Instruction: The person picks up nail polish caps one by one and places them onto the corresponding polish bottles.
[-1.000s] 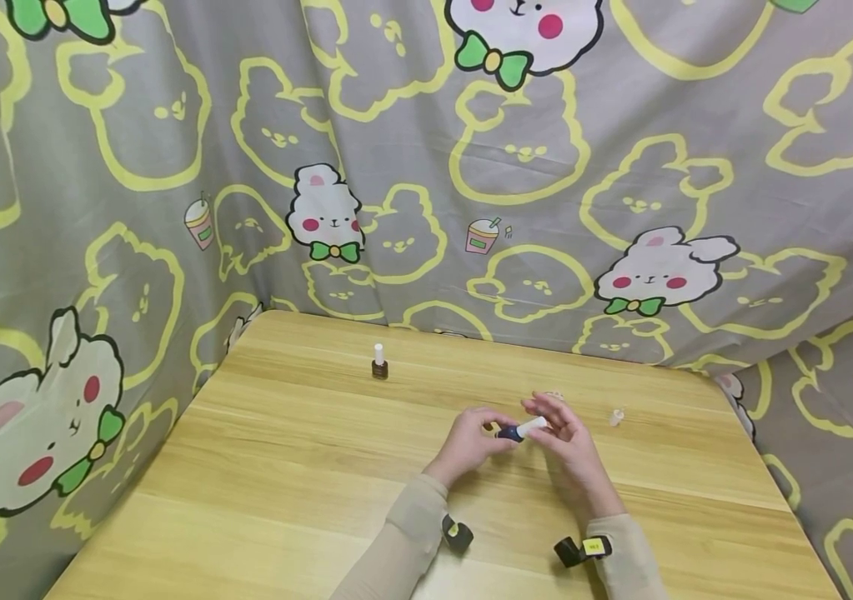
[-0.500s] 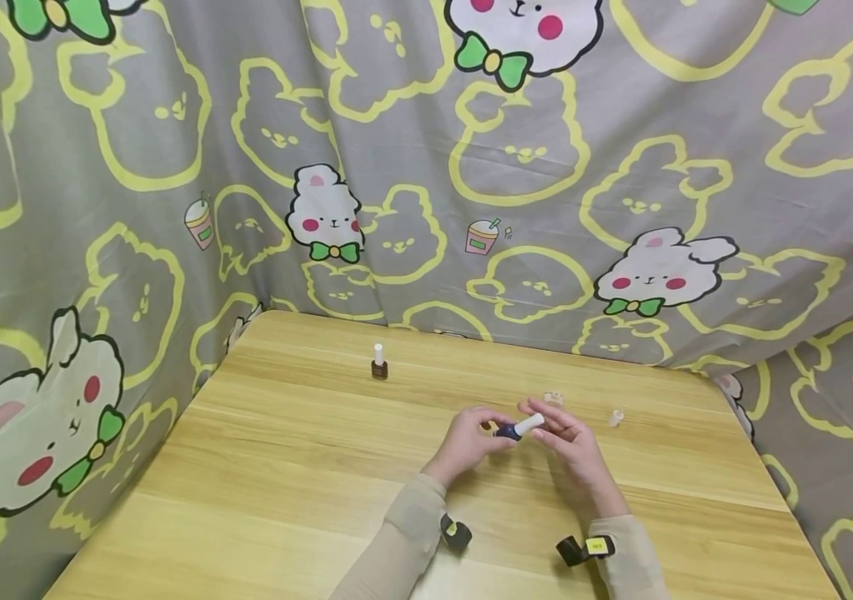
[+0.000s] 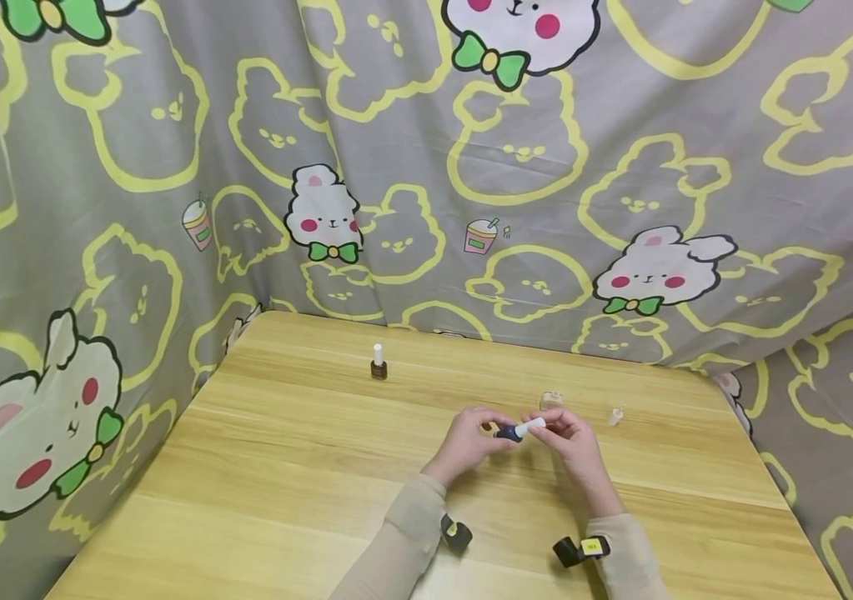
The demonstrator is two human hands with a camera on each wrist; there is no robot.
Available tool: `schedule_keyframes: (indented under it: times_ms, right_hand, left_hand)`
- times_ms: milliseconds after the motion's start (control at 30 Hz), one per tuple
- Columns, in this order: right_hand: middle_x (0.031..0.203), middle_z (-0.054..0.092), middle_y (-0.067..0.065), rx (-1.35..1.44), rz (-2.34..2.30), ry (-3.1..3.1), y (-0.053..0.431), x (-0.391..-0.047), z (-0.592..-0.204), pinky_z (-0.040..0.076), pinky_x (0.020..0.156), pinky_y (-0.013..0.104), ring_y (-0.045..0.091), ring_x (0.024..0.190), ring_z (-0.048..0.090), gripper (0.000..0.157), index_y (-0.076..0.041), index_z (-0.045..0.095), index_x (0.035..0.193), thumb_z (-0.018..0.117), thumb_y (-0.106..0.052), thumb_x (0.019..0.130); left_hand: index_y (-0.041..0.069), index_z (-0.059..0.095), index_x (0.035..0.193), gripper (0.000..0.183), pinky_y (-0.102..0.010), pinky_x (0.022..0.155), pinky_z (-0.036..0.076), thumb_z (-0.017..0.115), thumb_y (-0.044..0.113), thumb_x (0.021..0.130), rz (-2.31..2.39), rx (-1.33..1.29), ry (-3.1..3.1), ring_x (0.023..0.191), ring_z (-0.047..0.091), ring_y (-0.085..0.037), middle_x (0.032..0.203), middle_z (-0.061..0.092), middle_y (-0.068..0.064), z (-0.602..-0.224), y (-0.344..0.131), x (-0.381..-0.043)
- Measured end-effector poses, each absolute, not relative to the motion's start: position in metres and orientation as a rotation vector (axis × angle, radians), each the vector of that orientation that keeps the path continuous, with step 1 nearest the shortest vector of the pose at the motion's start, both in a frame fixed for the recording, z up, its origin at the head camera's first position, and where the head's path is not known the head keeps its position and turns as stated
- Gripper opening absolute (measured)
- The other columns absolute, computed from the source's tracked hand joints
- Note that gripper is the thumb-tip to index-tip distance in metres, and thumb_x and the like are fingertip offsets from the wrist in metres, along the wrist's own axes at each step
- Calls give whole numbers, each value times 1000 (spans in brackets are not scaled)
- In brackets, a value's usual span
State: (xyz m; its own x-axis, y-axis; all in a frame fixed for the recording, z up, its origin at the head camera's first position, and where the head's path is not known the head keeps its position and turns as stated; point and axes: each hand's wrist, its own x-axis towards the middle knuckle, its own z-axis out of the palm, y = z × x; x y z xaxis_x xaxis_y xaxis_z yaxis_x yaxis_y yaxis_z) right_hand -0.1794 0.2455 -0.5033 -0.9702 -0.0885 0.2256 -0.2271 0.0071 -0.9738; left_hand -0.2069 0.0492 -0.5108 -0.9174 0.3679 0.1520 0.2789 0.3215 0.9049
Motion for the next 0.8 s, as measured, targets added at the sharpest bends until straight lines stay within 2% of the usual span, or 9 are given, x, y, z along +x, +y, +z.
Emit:
schedule_keyframes:
  times_ms: [133, 267, 467, 633, 800]
  right_hand:
    - [87, 69, -15, 194, 2013, -2189, 240, -178, -500, 51, 71, 17, 1, 80, 62, 16, 10, 57, 91, 69, 1, 86]
    - [78, 64, -12, 50, 1975, -2165, 235, -179, -501, 48, 65, 17, 3, 72, 57, 18, 6, 55, 82, 72, 3, 83]
    - [73, 60, -11, -44, 1968, -2131, 229, -180, -501, 46, 62, 17, 3, 69, 54, 20, 7, 52, 77, 72, 7, 82]
    - [78, 63, -14, 12, 1924, -2182, 229, -179, -500, 48, 68, 17, 2, 75, 58, 21, 10, 55, 93, 72, 2, 84]
    - [98, 69, -13, 249, 2006, -2141, 235, -180, -504, 50, 80, 16, 0, 94, 63, 37, 15, 52, 119, 67, 3, 87]
  left_hand:
    - [18, 76, 101, 25, -24, 86, 46, 82, 20, 77, 1661, 630, 2501, 95, 58, -7, 105, 74, 4, -510, 50, -206]
    - [18, 76, 101, 25, -22, 85, 45, 82, 20, 77, 1645, 645, 2514, 96, 59, -11, 104, 74, 4, -510, 51, -205]
    - [19, 76, 101, 26, -23, 85, 44, 83, 20, 76, 1657, 631, 2502, 97, 60, -16, 104, 73, 4, -510, 52, -205]
    - [20, 75, 102, 25, -26, 86, 45, 82, 21, 77, 1663, 608, 2493, 97, 60, -14, 103, 73, 5, -508, 51, -204]
    - [19, 75, 102, 25, -29, 87, 46, 82, 21, 77, 1693, 587, 2479, 95, 59, -9, 102, 73, 5, -508, 49, -205]
